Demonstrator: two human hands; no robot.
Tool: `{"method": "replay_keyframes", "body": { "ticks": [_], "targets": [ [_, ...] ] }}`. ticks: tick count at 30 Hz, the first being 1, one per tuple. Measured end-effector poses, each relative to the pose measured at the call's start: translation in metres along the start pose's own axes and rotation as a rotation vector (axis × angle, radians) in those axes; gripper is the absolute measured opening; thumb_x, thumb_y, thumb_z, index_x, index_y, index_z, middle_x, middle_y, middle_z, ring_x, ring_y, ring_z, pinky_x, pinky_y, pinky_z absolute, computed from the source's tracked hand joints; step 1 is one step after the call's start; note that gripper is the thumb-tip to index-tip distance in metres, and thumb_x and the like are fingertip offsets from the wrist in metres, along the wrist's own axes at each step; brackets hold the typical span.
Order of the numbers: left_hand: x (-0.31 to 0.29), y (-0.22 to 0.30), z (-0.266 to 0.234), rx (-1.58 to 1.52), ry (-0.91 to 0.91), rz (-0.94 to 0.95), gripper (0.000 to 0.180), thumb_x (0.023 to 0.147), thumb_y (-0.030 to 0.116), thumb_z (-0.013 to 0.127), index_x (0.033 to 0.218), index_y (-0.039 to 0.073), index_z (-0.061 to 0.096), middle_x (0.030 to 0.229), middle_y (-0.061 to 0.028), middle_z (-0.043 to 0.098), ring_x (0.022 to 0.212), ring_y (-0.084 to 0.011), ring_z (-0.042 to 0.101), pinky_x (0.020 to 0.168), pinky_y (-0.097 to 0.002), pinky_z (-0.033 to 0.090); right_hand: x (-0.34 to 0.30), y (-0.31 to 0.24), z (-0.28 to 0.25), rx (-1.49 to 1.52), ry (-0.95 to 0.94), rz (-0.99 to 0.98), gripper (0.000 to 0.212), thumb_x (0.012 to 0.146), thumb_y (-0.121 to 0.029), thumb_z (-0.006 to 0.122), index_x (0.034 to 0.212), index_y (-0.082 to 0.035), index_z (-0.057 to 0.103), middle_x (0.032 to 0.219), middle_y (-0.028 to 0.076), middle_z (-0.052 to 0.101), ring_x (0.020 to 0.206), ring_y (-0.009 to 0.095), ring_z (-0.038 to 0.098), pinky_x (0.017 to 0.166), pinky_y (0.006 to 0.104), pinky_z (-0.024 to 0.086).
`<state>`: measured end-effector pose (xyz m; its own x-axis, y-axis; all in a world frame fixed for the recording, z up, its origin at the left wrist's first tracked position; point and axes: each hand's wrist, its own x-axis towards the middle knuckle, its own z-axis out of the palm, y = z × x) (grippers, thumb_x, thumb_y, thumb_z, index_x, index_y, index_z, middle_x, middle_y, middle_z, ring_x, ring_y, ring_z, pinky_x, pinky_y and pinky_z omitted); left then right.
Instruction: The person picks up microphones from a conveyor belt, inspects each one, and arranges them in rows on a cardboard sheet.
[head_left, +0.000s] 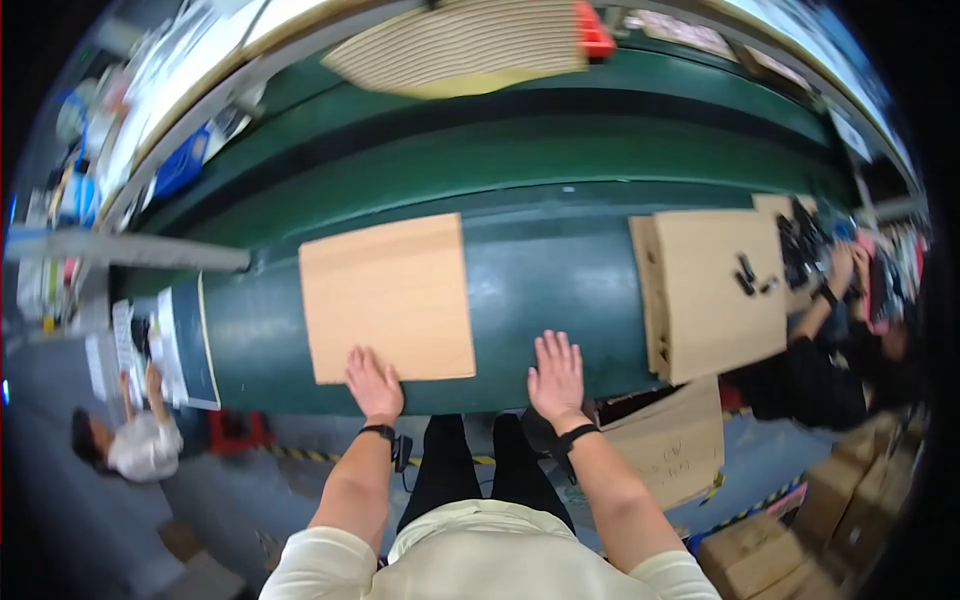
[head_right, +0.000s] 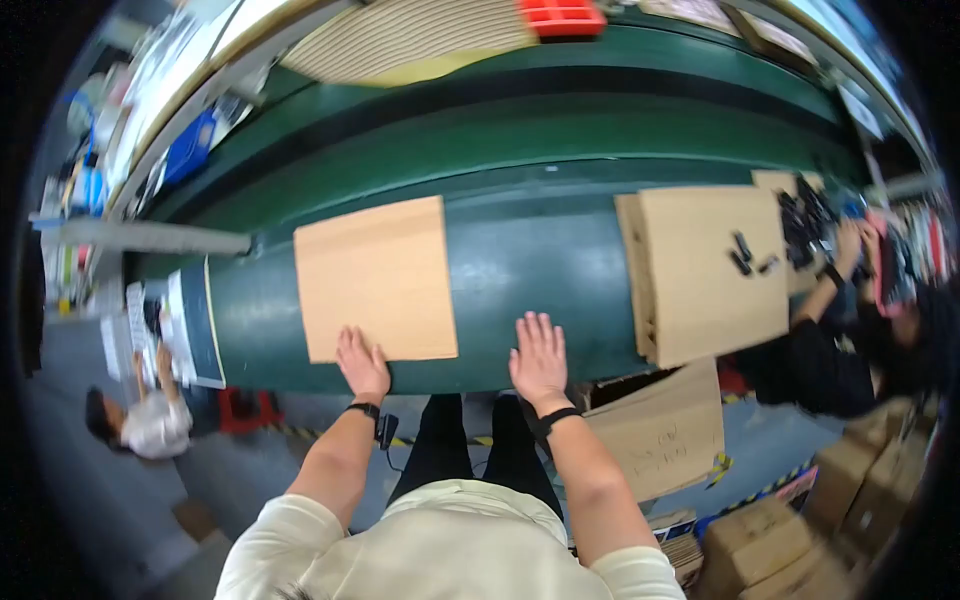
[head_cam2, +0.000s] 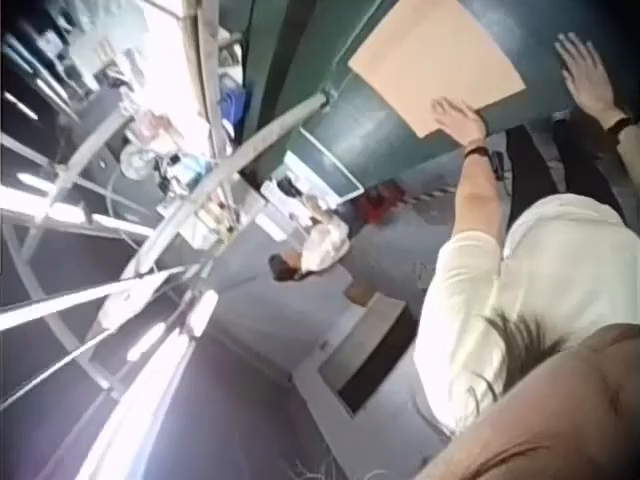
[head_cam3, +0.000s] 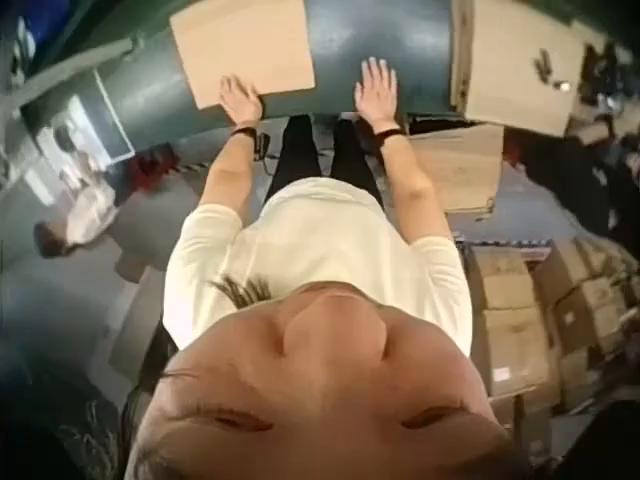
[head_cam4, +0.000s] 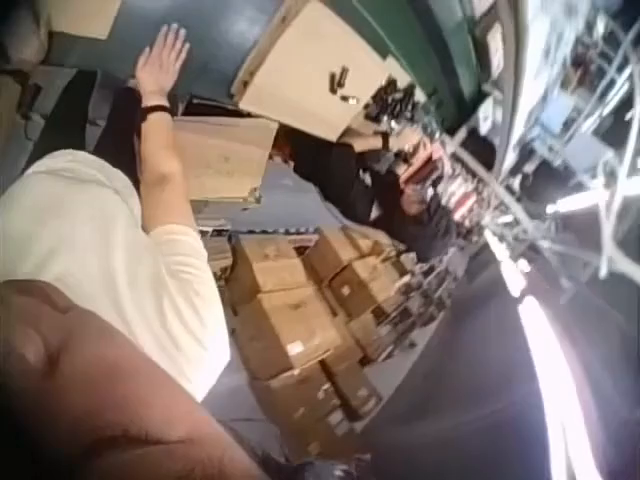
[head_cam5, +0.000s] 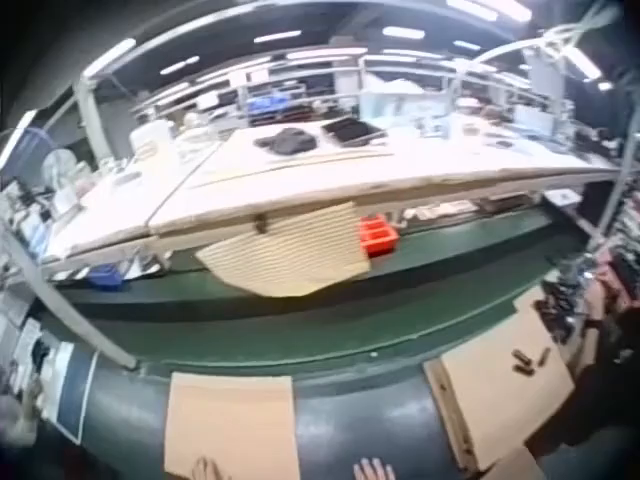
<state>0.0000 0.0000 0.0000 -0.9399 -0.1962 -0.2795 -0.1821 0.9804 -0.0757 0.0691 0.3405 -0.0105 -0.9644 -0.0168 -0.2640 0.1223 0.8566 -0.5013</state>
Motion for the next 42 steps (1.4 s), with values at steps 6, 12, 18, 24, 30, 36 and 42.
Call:
{"method": "replay_keyframes", "body": {
  "ticks": [6, 12, 18, 24, 30, 36, 42],
  "targets": [
    [0.102, 0.087, 0.041, -0.158, 0.235, 0.077, 0.064, 0.089, 0.028, 0.054, 0.143, 0.001, 0.034, 0.153, -0.0192, 0.03, 0.145, -0.0364, 0.021, 0.117, -0.0528, 0.014, 0.107, 0.059, -0.006, -0.198, 0.165, -0.045, 0.063, 0.086, -0.022, 0.058, 0.143, -0.003, 0.039, 0.152, 0.015, 0.034, 0.145, 0.034, 0.022, 0.119, 0.0503, 0.014],
    [0.102, 0.093, 0.036, -0.219, 0.236, 0.082, 0.066, 0.088, 0.032, 0.054, 0.144, 0.003, 0.034, 0.153, -0.0187, 0.028, 0.145, -0.0347, 0.019, 0.118, -0.0534, 0.013, 0.108, 0.058, -0.013, -0.277, 0.191, -0.046, 0.062, 0.085, -0.022, 0.058, 0.141, -0.001, 0.041, 0.153, 0.017, 0.032, 0.145, 0.035, 0.022, 0.119, 0.0503, 0.014],
    [0.099, 0.088, 0.035, -0.245, 0.171, 0.098, 0.066, 0.088, 0.035, 0.055, 0.144, 0.005, 0.036, 0.154, -0.0166, 0.028, 0.146, -0.033, 0.019, 0.118, -0.0531, 0.012, 0.107, 0.057, -0.008, -0.291, 0.165, -0.016, 0.066, 0.084, -0.019, 0.058, 0.142, 0.001, 0.036, 0.154, 0.019, 0.03, 0.146, 0.036, 0.019, 0.119, 0.0512, 0.012],
    [0.1, 0.081, 0.033, -0.244, 0.198, 0.105, 0.066, 0.088, 0.036, 0.055, 0.144, 0.005, 0.037, 0.153, -0.0166, 0.029, 0.146, -0.0328, 0.018, 0.118, -0.0533, 0.012, 0.108, 0.051, -0.008, -0.294, 0.18, -0.04, 0.067, 0.083, -0.017, 0.058, 0.143, 0.003, 0.033, 0.155, 0.019, 0.028, 0.146, 0.036, 0.018, 0.119, 0.0506, 0.011],
    [0.103, 0.084, 0.028, -0.257, 0.175, 0.112, 0.065, 0.088, 0.035, 0.055, 0.143, 0.005, 0.037, 0.152, -0.0175, 0.03, 0.145, -0.0329, 0.019, 0.118, -0.0537, 0.012, 0.108, 0.05, -0.01, -0.282, 0.165, -0.014, 0.067, 0.083, -0.016, 0.057, 0.143, 0.003, 0.034, 0.155, 0.019, 0.028, 0.146, 0.036, 0.018, 0.119, 0.0507, 0.011],
    [0.1, 0.083, 0.026, -0.234, 0.126, 0.102, 0.066, 0.09, 0.039, 0.052, 0.146, 0.007, 0.036, 0.156, -0.0146, 0.026, 0.147, -0.0298, 0.015, 0.119, -0.0529, 0.01, 0.108, 0.052, -0.007, -0.273, 0.184, -0.005, 0.066, 0.083, -0.017, 0.058, 0.141, 0.002, 0.037, 0.154, 0.018, 0.028, 0.146, 0.036, 0.019, 0.12, 0.0508, 0.011],
    [0.088, 0.073, 0.029, -0.411, 0.311, 0.169, 0.062, 0.086, 0.031, 0.061, 0.139, 0.005, 0.044, 0.149, -0.0182, 0.035, 0.141, -0.033, 0.029, 0.116, -0.0533, 0.02, 0.101, 0.049, -0.006, -0.294, 0.174, -0.003, 0.065, 0.082, -0.018, 0.057, 0.141, 0.001, 0.038, 0.154, 0.018, 0.03, 0.145, 0.036, 0.02, 0.12, 0.0509, 0.012]
  ]
}}
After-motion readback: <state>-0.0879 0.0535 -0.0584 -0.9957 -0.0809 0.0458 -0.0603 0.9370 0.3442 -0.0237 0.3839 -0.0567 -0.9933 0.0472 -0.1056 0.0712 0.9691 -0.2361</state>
